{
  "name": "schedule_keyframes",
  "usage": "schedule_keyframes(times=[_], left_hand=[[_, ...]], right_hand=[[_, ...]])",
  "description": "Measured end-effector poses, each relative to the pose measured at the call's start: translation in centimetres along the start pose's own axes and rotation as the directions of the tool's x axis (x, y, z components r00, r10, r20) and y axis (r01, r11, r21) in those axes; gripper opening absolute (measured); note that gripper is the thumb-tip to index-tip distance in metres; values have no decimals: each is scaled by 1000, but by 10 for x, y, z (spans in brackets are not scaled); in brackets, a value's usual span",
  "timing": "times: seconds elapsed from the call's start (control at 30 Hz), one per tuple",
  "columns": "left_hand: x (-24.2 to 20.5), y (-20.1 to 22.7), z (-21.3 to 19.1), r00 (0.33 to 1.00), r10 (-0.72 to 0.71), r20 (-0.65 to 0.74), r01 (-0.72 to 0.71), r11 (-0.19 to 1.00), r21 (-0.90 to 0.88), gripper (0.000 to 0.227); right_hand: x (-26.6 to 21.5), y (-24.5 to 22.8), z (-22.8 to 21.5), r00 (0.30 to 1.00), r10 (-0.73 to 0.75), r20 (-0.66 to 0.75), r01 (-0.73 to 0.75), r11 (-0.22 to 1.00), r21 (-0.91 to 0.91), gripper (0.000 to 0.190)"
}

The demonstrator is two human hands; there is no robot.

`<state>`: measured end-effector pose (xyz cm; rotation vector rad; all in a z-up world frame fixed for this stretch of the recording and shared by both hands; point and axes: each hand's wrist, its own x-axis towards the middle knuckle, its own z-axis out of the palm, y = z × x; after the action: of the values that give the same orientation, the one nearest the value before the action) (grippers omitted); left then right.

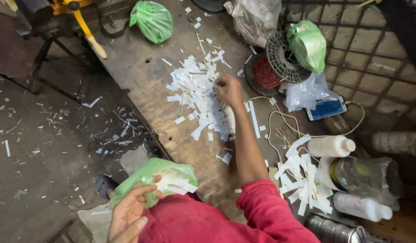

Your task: The person picks up small white plastic strips from a table and places them into a green plastic bag. Another person works nearby, also handling the strips. The task involves repetitive sorting of the strips into the bag.

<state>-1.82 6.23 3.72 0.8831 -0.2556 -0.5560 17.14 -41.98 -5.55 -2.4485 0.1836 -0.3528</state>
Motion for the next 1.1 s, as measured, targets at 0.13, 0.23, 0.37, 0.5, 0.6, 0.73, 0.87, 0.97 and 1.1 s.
schedule_keyframes(times=[0.13,0.23,0.37,0.5,0.6,0.73,0.87,0.97,1.1], left_hand=[[-8,-3,-8,998,40,-58,-39,999,29,70],[-14,-7,-9,992,86,-94,-87,996,-8,71],[-23,-4,-9,988,51,-143,-54,998,-19,72],[-18,0,-5,990,37,-133,-41,999,-27,71],[-14,2,0,991,-11,-130,1,997,-82,72],[-13,2,5,992,6,-127,-13,999,-53,71],[-9,6,8,992,18,-127,-22,999,-33,70],[-5,10,11,992,26,-123,-29,999,-24,69],[-3,13,14,992,51,-113,-54,998,-17,69]], right_hand=[[20,-25,6,959,-247,136,270,943,-195,11],[23,-32,7,955,-224,196,275,917,-290,12],[14,-20,-5,992,-34,124,38,999,-34,27],[15,-12,-19,967,230,105,-224,586,778,34],[14,-11,-19,913,314,260,-271,-11,963,33],[21,-13,3,879,275,389,-398,-23,917,21],[37,-26,37,955,119,271,-267,744,612,9],[46,-50,58,961,-117,250,57,971,234,13],[41,-91,67,926,-67,372,112,989,-101,19]])
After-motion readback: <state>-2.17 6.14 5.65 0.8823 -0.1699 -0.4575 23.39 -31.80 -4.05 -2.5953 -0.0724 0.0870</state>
